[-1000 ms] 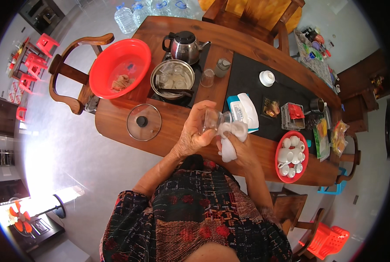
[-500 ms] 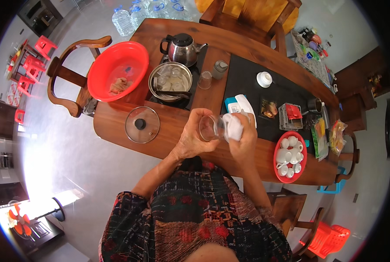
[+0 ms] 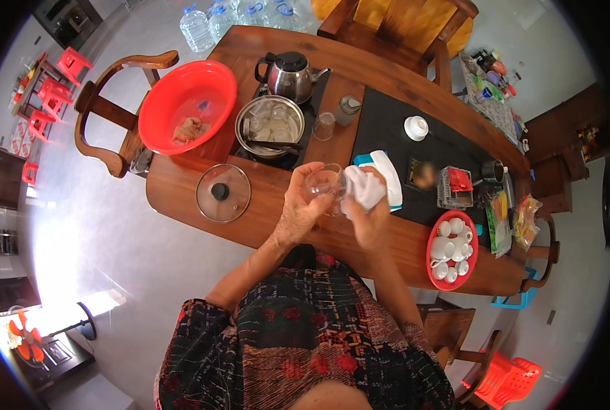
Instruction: The person wipes a small glass jar with a white cloth, then places it into a metal pot on the table. They proceed to wipe a clear glass tumbler and a grey tumbler with the same cloth, placing each item into the pot after cleaning.
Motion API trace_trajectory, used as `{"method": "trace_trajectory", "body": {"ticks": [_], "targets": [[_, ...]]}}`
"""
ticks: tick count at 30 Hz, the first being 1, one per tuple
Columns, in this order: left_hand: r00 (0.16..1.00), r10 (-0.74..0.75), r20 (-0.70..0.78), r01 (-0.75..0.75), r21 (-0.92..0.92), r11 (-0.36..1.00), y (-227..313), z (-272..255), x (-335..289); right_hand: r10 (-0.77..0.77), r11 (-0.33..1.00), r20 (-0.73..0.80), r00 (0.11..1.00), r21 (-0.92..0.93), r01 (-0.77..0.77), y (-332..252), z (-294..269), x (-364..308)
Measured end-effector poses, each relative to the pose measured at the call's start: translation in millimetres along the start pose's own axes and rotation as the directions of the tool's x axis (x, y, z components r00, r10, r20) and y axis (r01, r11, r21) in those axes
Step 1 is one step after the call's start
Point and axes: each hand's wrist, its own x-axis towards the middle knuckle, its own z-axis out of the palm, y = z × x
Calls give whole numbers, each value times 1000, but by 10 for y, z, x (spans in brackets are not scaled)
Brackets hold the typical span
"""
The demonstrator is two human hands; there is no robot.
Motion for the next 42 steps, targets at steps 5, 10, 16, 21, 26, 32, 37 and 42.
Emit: {"method": "trace_trajectory", "body": {"ticks": [5, 10, 16, 21, 26, 32, 37, 42], "targets": [[997, -71, 10, 72, -181, 981, -100, -106, 23, -419, 719, 272, 866, -483, 500, -159, 145, -142], [993, -30, 113, 34, -28, 999, -22, -73, -29, -267, 958, 48, 963, -93, 270, -97, 114, 24], [972, -52, 230, 35, 79, 996, 4, 55, -84, 195, 921, 110, 975, 321, -220, -93, -36, 261], [998, -41, 50, 37, 81, 996, -117, -110, -14, 246, 891, 69, 967, 378, -253, -103, 41, 132], [997, -71, -21, 63, -266, 962, -153, -210, 74, -316, 867, 228, 921, -325, 378, -175, 117, -113], [989, -86, 118, 128, -423, 897, -288, -254, 20, -425, 808, 134, 895, -390, 442, -150, 254, -86], [976, -133, 175, 188, -351, 917, -120, -146, -18, -258, 950, -52, 965, -196, 244, -145, 248, -20], [969, -74, 236, 174, -441, 880, -210, -203, -11, 60, 998, -215, 975, 2, -61, 42, 201, 148]]}}
